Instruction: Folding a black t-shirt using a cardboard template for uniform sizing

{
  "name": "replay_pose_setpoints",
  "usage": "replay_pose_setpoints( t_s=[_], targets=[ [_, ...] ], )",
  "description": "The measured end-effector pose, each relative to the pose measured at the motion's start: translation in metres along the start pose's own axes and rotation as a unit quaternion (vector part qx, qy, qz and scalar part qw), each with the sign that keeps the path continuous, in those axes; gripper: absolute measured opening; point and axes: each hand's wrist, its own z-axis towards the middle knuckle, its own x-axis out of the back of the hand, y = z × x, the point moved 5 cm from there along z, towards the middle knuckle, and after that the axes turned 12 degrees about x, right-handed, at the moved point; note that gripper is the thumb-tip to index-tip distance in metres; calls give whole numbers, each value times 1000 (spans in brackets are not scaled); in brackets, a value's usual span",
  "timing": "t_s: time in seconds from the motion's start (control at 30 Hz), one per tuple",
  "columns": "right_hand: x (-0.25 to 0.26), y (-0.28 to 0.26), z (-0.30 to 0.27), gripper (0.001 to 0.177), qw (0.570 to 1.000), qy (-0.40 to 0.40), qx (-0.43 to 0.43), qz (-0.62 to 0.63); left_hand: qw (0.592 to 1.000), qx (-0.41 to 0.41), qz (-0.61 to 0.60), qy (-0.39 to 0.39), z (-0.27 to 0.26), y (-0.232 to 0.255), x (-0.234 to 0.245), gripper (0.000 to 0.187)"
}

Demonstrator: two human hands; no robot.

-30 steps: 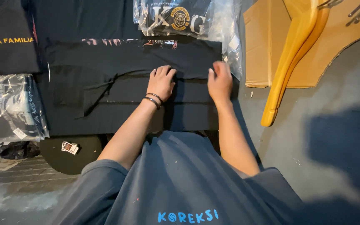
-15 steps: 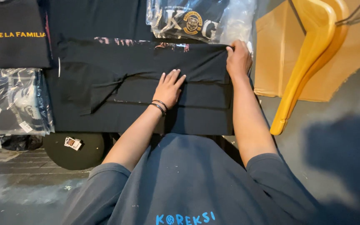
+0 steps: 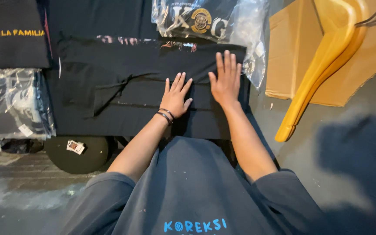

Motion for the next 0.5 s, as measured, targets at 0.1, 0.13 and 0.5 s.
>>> replay_pose_setpoints(
  t_s=[0.1,0.13,0.5],
  targets=[
    [-25,28,-16,66,996,-83,-18,-17,998,-30,-55,4,-2,-16,0,75],
    [-26,28,-17,66,996,-83,-15,-17,998,-28,-55,6,-6,-22,3,75],
    [-26,-27,-15,73,999,-21,-23,-24,928,125,-68,344,-109,-214,77,57]
  ],
)
